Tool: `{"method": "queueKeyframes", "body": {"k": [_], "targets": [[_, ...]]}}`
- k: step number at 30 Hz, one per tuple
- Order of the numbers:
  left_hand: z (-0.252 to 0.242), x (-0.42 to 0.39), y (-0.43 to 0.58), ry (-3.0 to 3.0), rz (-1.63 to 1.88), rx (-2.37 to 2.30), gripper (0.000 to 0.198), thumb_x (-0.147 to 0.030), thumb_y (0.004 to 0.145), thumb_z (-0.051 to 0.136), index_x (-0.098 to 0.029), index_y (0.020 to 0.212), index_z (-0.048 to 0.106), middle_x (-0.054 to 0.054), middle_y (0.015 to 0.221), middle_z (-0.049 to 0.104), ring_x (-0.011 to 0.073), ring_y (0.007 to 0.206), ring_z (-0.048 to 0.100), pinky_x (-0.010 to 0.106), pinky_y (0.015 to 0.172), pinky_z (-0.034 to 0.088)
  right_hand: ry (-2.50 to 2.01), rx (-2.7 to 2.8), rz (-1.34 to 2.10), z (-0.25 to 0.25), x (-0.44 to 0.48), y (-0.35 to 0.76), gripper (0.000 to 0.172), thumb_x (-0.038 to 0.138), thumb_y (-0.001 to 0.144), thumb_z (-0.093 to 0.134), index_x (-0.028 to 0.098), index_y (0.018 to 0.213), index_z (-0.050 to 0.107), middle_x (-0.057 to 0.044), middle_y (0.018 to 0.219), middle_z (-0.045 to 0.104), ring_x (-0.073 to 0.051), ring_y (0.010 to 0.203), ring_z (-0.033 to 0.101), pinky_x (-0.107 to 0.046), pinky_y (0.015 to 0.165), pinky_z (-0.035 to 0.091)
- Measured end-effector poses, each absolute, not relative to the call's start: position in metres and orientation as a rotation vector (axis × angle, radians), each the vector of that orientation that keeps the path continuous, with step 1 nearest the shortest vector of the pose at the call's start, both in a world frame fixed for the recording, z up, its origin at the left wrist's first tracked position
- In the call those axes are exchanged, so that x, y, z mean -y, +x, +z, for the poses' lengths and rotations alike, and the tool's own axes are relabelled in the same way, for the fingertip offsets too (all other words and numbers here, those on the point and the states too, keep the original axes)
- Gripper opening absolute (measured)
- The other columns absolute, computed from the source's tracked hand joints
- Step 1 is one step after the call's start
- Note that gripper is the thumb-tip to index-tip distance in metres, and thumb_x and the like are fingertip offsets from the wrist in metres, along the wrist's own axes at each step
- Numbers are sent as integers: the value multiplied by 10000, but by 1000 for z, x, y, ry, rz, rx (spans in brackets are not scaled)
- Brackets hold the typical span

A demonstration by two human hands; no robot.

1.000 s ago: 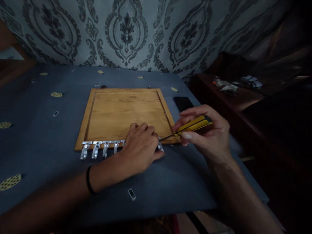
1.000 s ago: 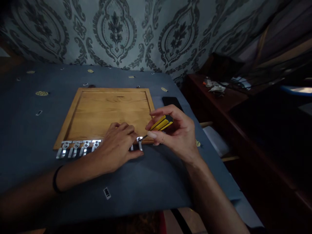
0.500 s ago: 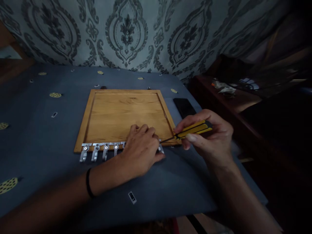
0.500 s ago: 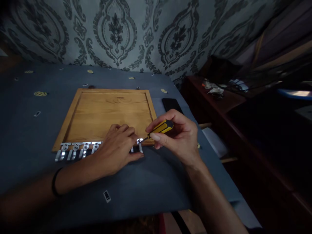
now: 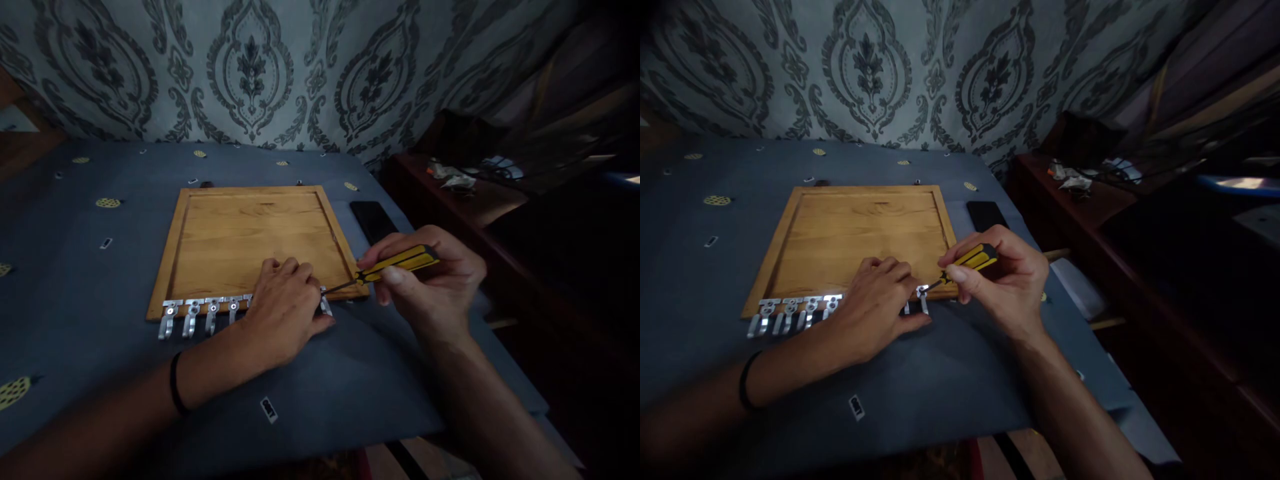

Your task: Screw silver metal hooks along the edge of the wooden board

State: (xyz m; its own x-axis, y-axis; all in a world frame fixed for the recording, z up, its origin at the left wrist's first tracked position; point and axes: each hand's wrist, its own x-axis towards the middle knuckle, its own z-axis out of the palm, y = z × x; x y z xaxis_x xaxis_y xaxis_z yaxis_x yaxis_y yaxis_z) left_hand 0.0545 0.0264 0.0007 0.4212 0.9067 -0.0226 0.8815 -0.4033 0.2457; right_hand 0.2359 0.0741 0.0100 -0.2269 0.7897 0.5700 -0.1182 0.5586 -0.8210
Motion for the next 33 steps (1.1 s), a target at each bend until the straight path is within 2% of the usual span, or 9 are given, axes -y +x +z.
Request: {"method": "queueKeyframes", "body": {"k": [4, 14, 24, 27, 30, 33], "targets": [[1, -26, 55, 2453, 152, -1571, 382, -523, 920, 713, -154, 1012, 743, 94, 1061, 678, 310, 1100, 599, 490, 974, 425, -603, 1498, 914, 9, -73, 236, 190, 352, 801, 868, 236, 817, 718, -9, 810, 777, -85, 379, 531, -265, 308, 400], [-3, -26, 54, 2472, 188, -1579, 406, -541, 911, 716, -150, 1014, 747, 94, 1026, 677, 315, 1080, 609, 486, 944, 432, -707, 1555, 929, 10, -73, 232, 246, 387, 737, 908, 239, 757, 712, 7, 785, 763, -82, 368, 546, -250, 314, 441], [1, -27, 54, 2463, 148, -1571, 385, -521, 925, 706, -153, 1032, 742, 97, 1053, 684, 311, 1085, 609, 477, 943, 430, -658, 1608, 953, 14, -72, 235, 196, 343, 722, 919, 256, 773, 751, 5, 785, 766, -95, 398, 564, -246, 315, 481], [2, -26, 54, 2456, 148, -1564, 383, -515, 927, 703, -150, 1036, 740, 101, 1062, 682, 319, 1090, 607, 478, 937, 426, -645, 1644, 998, 14, -71, 237, 188, 384, 744, 901, 291, 865, 791, -6, 803, 773, -114, 426, 589, -259, 342, 514], [1, -26, 54, 2453, 147, -1561, 380, -516, 927, 702, -152, 1032, 739, 104, 1071, 681, 320, 1091, 604, 480, 943, 421, -602, 1710, 1074, 16, -71, 241, 229, 438, 828, 824, 324, 1026, 812, -24, 861, 784, -136, 455, 643, -291, 399, 568], [1, -26, 54, 2461, 154, -1561, 374, -518, 932, 695, -156, 1018, 738, 103, 1070, 683, 318, 1092, 604, 481, 952, 419, -586, 1755, 1101, 17, -71, 242, 203, 408, 847, 813, 321, 1030, 823, -30, 886, 788, -129, 457, 651, -292, 419, 579]]}}
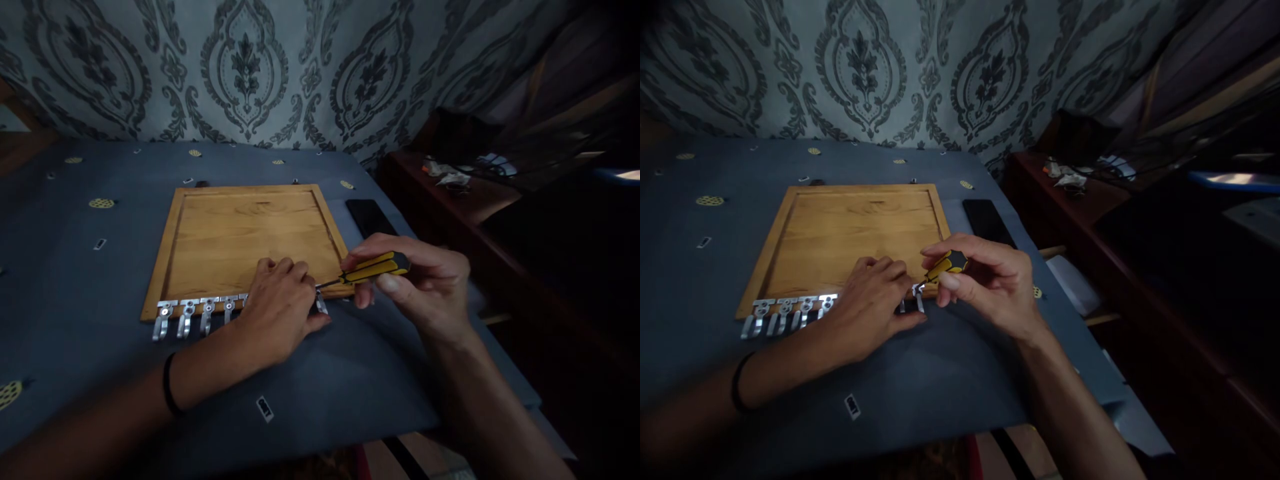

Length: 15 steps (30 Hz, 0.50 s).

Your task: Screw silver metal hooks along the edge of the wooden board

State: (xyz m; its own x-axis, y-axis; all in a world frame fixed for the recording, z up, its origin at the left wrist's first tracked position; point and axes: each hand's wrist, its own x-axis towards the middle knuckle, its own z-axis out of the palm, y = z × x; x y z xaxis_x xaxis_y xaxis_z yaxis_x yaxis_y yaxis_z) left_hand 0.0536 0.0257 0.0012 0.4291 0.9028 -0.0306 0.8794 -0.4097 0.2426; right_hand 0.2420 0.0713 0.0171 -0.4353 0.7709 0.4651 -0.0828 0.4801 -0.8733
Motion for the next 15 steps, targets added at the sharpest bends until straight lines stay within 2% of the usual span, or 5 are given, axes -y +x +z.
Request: {"method": "queueKeyframes", "body": {"k": [5, 8, 11, 13, 15], "targets": [[1, -26, 54, 2462, 157, -1568, 383, -515, 922, 712, -150, 1037, 736, 99, 1065, 683, 316, 1092, 610, 474, 944, 426, -585, 1715, 1041, 17, -72, 239, 172, 370, 746, 898, 286, 875, 821, -59, 858, 796, -199, 645, 701, -253, 332, 507], [1, -26, 54, 2462, 158, -1570, 378, -510, 922, 714, -147, 1027, 735, 99, 1066, 683, 315, 1086, 613, 478, 944, 427, -591, 1656, 1082, 16, -71, 236, 145, 322, 749, 899, 276, 823, 783, -34, 817, 783, -144, 529, 629, -222, 301, 462], [3, -26, 55, 2450, 135, -1571, 375, -508, 922, 715, -147, 1022, 734, 100, 1065, 686, 310, 1075, 614, 476, 946, 424, -604, 1620, 1097, 15, -70, 234, 153, 319, 757, 895, 261, 791, 757, -8, 800, 764, -82, 417, 533, -215, 317, 473], [4, -26, 55, 2442, 122, -1570, 373, -505, 924, 714, -148, 1031, 730, 101, 1070, 689, 308, 1078, 612, 470, 944, 424, -620, 1619, 1098, 15, -70, 236, 155, 345, 773, 883, 260, 844, 774, -4, 805, 754, -80, 414, 550, -220, 338, 488], [5, -27, 55, 2447, 118, -1567, 372, -500, 931, 707, -146, 1044, 727, 103, 1072, 689, 308, 1080, 612, 466, 940, 426, -612, 1657, 1106, 16, -71, 238, 199, 380, 825, 836, 272, 989, 799, -10, 848, 763, -93, 441, 605, -233, 378, 514]]}}
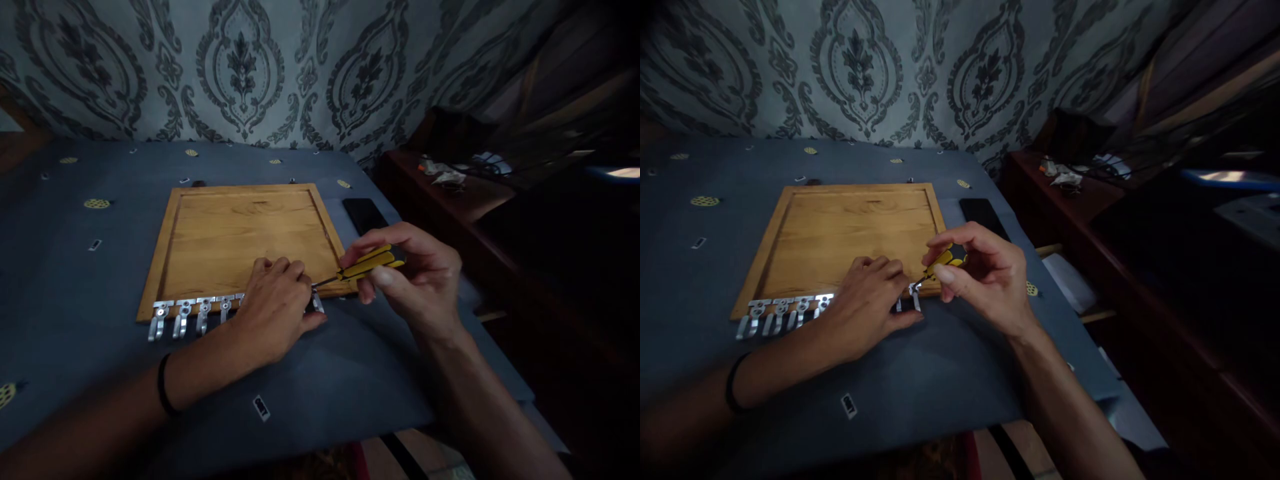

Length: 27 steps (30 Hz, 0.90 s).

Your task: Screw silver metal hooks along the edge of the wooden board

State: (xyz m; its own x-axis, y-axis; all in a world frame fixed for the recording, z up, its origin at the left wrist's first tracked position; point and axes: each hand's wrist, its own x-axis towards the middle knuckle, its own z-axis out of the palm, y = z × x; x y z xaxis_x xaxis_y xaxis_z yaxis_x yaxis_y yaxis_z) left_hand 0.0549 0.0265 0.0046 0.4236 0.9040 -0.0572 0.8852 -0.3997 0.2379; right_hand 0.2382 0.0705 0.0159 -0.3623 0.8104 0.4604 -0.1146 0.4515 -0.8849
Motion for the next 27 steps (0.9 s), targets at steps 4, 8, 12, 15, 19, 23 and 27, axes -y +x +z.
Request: {"method": "queueKeyframes", "body": {"k": [4, 8, 12, 15, 19, 23, 27], "targets": [[1, -26, 54, 2472, 149, -1566, 380, -515, 927, 706, -149, 1025, 732, 96, 1041, 685, 301, 1056, 612, 459, 931, 425, -610, 1752, 1077, 17, -71, 241, 192, 377, 870, 796, 271, 1029, 808, -20, 879, 777, -102, 451, 632, -258, 422, 533], [-2, -26, 54, 2486, 190, -1574, 384, -526, 910, 721, -154, 1007, 728, 91, 1033, 683, 297, 1047, 607, 450, 921, 421, -703, 1679, 898, 15, -67, 236, 181, 397, 769, 882, 267, 818, 765, -4, 809, 749, -88, 417, 513, -252, 318, 403], [1, -27, 54, 2459, 146, -1576, 380, -513, 909, 728, -150, 1023, 724, 92, 1047, 684, 300, 1057, 609, 449, 922, 422, -718, 1613, 814, 10, -64, 230, 181, 395, 784, 870, 285, 787, 727, -4, 790, 724, -111, 440, 524, -284, 328, 413], [4, -27, 55, 2437, 120, -1579, 376, -505, 910, 731, -143, 1013, 726, 94, 1046, 683, 305, 1071, 611, 451, 928, 421, -675, 1467, 722, 8, -63, 230, 128, 389, 849, 817, 297, 861, 729, -1, 810, 725, -116, 457, 565, -281, 347, 450], [3, -27, 54, 2456, 147, -1573, 365, -510, 909, 732, -153, 988, 725, 89, 1032, 683, 299, 1055, 615, 446, 921, 420, -686, 1400, 714, 8, -65, 233, 146, 409, 873, 794, 287, 895, 717, 16, 774, 717, -99, 432, 556, -248, 318, 414], [-1, -26, 53, 2472, 183, -1572, 367, -512, 902, 740, -156, 988, 721, 87, 1037, 685, 294, 1042, 617, 443, 909, 422, -790, 1521, 733, 10, -63, 233, 232, 462, 865, 788, 256, 825, 690, 1, 776, 695, -94, 412, 549, -260, 329, 437], [-4, -26, 53, 2485, 212, -1570, 373, -516, 898, 741, -157, 999, 721, 88, 1036, 684, 295, 1039, 614, 444, 912, 423, -799, 1539, 702, 10, -61, 230, 235, 473, 865, 783, 265, 826, 680, -9, 796, 686, -105, 427, 558, -272, 343, 454]]}}
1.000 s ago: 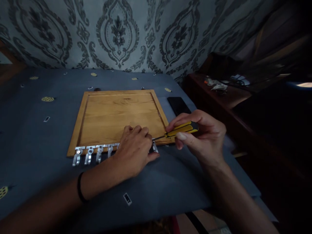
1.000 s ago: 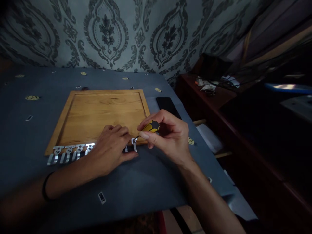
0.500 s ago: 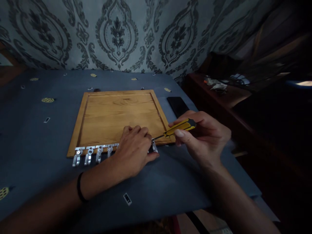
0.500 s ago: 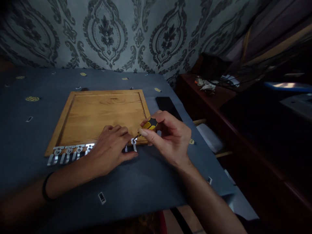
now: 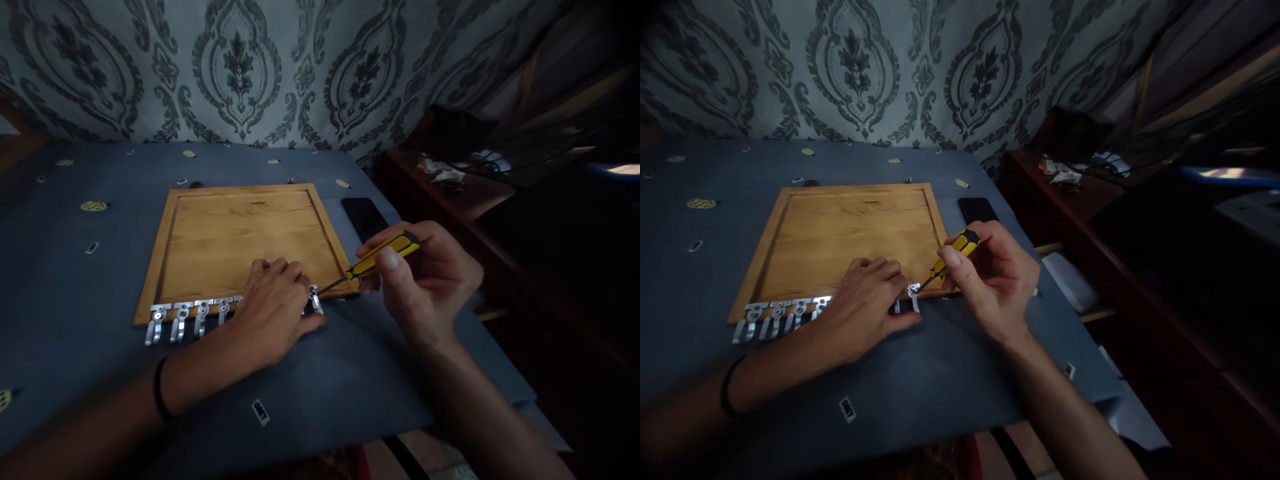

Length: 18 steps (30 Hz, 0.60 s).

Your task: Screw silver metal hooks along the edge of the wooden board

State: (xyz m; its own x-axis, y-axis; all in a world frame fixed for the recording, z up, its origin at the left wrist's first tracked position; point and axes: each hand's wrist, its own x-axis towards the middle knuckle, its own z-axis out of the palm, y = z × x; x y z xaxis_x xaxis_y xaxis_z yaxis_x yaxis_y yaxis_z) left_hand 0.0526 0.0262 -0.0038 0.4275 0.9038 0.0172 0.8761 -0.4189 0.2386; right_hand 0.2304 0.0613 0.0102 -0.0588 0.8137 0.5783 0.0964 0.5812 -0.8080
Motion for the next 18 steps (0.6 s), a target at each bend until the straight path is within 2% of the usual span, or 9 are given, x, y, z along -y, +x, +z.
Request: {"method": "queueKeyframes", "body": {"k": [18], "targets": [[-2, -27, 54, 2475, 181, -1576, 387, -510, 912, 724, -150, 1053, 731, 100, 1058, 691, 309, 1067, 625, 463, 945, 430, -681, 1631, 719, 10, -63, 229, 155, 383, 858, 810, 278, 829, 699, 0, 780, 687, -120, 500, 578, -278, 372, 458]]}}
